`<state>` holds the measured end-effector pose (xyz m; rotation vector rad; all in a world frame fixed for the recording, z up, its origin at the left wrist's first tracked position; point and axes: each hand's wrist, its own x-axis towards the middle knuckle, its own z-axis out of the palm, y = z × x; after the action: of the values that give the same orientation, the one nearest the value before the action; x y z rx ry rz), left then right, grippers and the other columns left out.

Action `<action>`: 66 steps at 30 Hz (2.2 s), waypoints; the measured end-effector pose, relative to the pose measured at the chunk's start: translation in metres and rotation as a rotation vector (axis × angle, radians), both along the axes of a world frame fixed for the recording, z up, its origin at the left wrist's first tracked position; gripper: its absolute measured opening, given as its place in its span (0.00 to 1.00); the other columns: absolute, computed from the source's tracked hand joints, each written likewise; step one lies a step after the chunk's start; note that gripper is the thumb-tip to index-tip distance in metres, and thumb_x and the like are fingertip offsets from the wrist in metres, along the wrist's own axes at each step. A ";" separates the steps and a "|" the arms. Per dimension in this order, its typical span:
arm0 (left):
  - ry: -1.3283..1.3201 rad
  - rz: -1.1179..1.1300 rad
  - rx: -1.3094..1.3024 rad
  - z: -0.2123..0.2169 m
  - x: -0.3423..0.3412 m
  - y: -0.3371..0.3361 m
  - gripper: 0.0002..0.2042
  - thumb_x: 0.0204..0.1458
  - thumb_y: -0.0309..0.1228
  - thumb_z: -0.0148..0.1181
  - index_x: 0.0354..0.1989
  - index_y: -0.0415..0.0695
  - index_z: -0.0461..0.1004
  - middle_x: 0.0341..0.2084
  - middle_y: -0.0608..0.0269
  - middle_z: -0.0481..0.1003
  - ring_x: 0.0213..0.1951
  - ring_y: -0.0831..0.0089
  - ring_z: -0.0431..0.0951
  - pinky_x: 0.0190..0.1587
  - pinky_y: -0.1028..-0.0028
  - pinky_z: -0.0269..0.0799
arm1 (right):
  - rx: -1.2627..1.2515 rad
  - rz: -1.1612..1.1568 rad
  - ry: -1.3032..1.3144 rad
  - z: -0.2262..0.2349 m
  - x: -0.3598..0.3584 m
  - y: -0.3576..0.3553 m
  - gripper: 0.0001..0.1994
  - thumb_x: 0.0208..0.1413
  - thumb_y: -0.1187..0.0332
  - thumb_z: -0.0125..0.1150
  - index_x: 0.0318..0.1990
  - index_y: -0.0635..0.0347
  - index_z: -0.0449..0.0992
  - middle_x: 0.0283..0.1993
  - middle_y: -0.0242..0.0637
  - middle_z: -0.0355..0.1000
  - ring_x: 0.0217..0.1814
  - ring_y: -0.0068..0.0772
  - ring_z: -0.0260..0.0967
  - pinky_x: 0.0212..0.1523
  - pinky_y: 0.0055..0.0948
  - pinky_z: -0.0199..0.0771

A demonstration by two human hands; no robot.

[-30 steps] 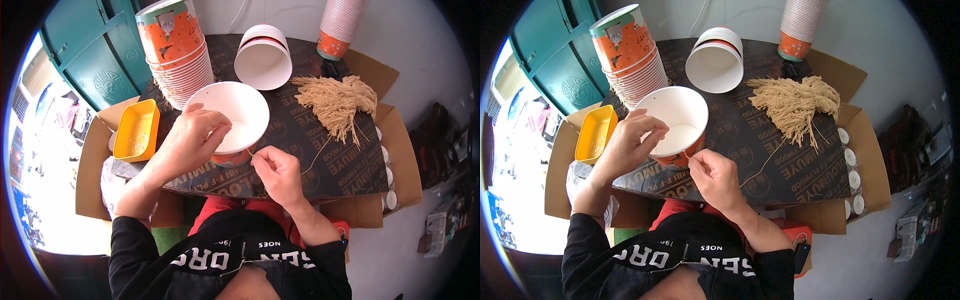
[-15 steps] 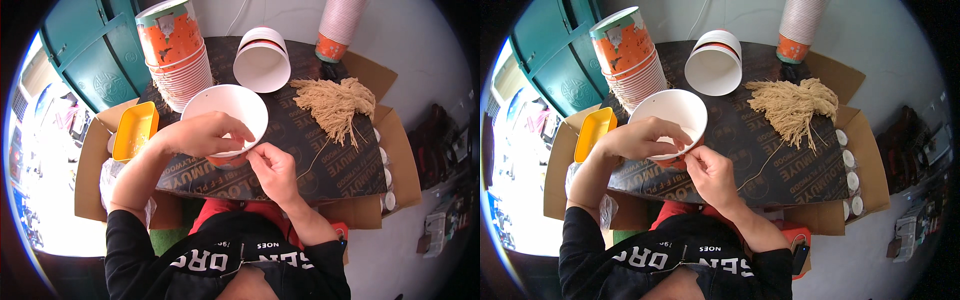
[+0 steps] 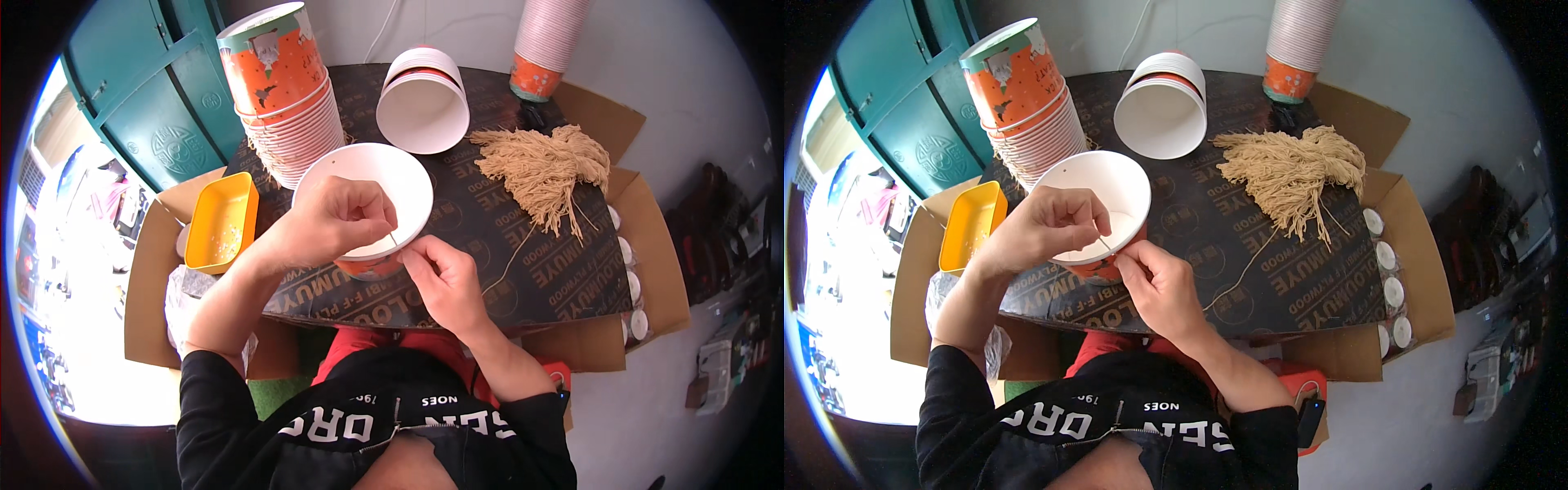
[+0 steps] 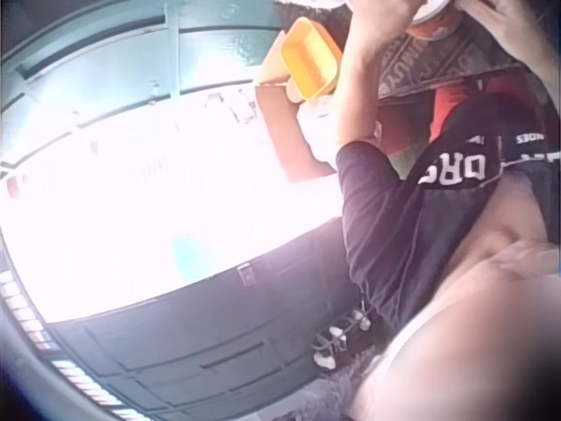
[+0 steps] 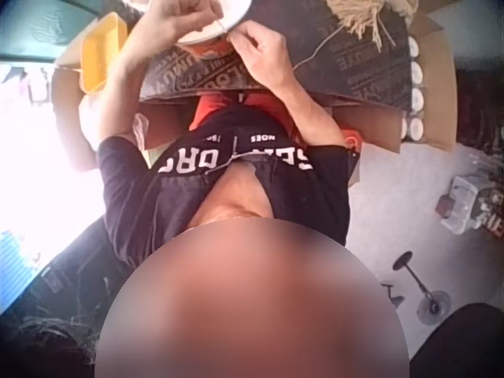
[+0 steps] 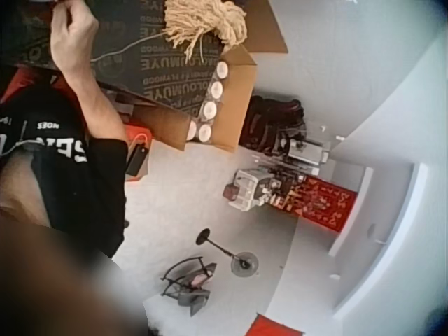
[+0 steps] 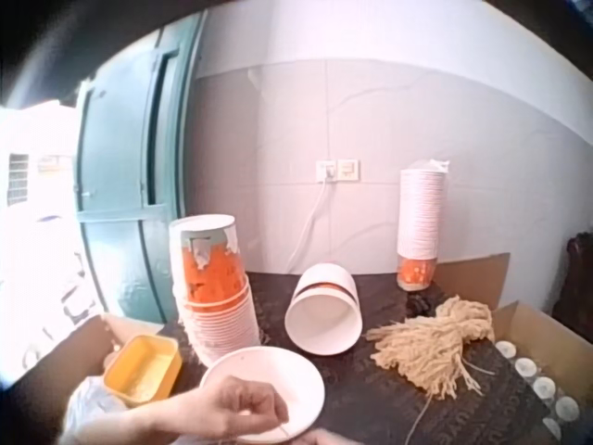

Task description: Attaching strings to the rims of paper bowls for packaging.

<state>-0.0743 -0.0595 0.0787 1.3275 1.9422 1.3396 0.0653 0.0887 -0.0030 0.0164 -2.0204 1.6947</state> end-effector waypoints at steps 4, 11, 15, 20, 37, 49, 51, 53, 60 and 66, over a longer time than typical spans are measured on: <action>-0.266 -0.089 -0.021 0.005 0.008 0.005 0.07 0.51 0.19 0.60 0.22 0.37 0.71 0.30 0.59 0.78 0.26 0.84 0.72 0.30 0.83 0.65 | -0.052 0.037 0.037 -0.003 -0.008 0.003 0.07 0.64 0.73 0.56 0.37 0.67 0.77 0.26 0.26 0.70 0.29 0.13 0.63 0.29 0.17 0.62; -0.229 0.084 -0.090 0.007 0.010 0.014 0.02 0.53 0.21 0.62 0.30 0.34 0.78 0.24 0.63 0.78 0.23 0.83 0.73 0.28 0.82 0.68 | 0.004 0.092 -0.059 0.016 -0.002 0.022 0.08 0.63 0.71 0.57 0.34 0.67 0.77 0.26 0.27 0.72 0.28 0.13 0.65 0.29 0.17 0.64; -0.239 0.054 -0.109 0.009 0.011 0.018 0.04 0.54 0.22 0.64 0.33 0.33 0.78 0.25 0.64 0.78 0.25 0.83 0.74 0.29 0.82 0.68 | 0.060 0.037 0.057 0.042 0.002 0.033 0.08 0.62 0.72 0.58 0.34 0.68 0.76 0.22 0.27 0.69 0.26 0.12 0.60 0.26 0.21 0.62; -0.164 0.019 -0.096 0.003 0.011 0.023 0.04 0.54 0.23 0.62 0.31 0.34 0.78 0.21 0.66 0.76 0.22 0.83 0.72 0.25 0.80 0.67 | 0.204 0.049 0.011 0.061 -0.010 0.035 0.07 0.60 0.73 0.59 0.32 0.69 0.75 0.22 0.34 0.71 0.23 0.16 0.62 0.25 0.25 0.64; -0.349 -0.021 -0.061 0.005 0.004 0.024 0.05 0.56 0.23 0.63 0.33 0.33 0.77 0.25 0.62 0.78 0.24 0.80 0.75 0.30 0.81 0.69 | 0.446 -0.029 0.214 0.043 -0.012 0.043 0.10 0.50 0.81 0.62 0.42 0.66 0.77 0.40 0.42 0.70 0.37 0.41 0.74 0.37 0.33 0.74; -0.243 0.066 -0.074 0.009 0.010 0.029 0.04 0.51 0.23 0.63 0.27 0.36 0.76 0.22 0.62 0.78 0.25 0.78 0.76 0.33 0.79 0.70 | 0.406 -0.086 0.293 0.034 -0.013 0.034 0.07 0.51 0.85 0.59 0.35 0.65 0.72 0.36 0.37 0.68 0.31 0.26 0.67 0.31 0.24 0.67; -0.224 0.083 -0.093 0.009 0.009 0.030 0.04 0.50 0.23 0.63 0.27 0.36 0.76 0.21 0.63 0.78 0.26 0.78 0.76 0.33 0.79 0.71 | 0.551 -0.176 0.392 0.035 -0.011 0.030 0.08 0.48 0.83 0.62 0.33 0.64 0.70 0.34 0.41 0.67 0.32 0.44 0.71 0.31 0.36 0.72; -0.204 0.099 -0.116 0.008 0.008 0.030 0.04 0.49 0.24 0.64 0.28 0.36 0.76 0.21 0.63 0.78 0.26 0.79 0.77 0.34 0.78 0.71 | 0.624 -0.184 0.472 0.031 -0.013 0.031 0.08 0.47 0.83 0.63 0.32 0.64 0.71 0.34 0.41 0.67 0.32 0.44 0.71 0.32 0.37 0.72; -0.175 0.066 -0.124 0.005 0.009 0.029 0.04 0.48 0.20 0.65 0.30 0.37 0.75 0.27 0.64 0.78 0.31 0.78 0.77 0.37 0.78 0.72 | 0.575 -0.181 0.472 0.021 -0.025 0.048 0.08 0.50 0.83 0.61 0.38 0.68 0.76 0.41 0.44 0.72 0.38 0.45 0.73 0.37 0.36 0.75; 0.316 0.133 0.006 -0.009 0.016 0.027 0.05 0.49 0.20 0.63 0.34 0.37 0.75 0.27 0.59 0.78 0.31 0.73 0.79 0.37 0.74 0.75 | 0.494 -0.128 0.401 0.022 -0.027 0.043 0.10 0.52 0.84 0.59 0.43 0.70 0.77 0.41 0.44 0.71 0.38 0.42 0.74 0.37 0.34 0.75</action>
<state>-0.0585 -0.0321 0.0694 1.5115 2.2715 1.2570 0.0378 0.1321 0.0193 0.3569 -2.0179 0.9852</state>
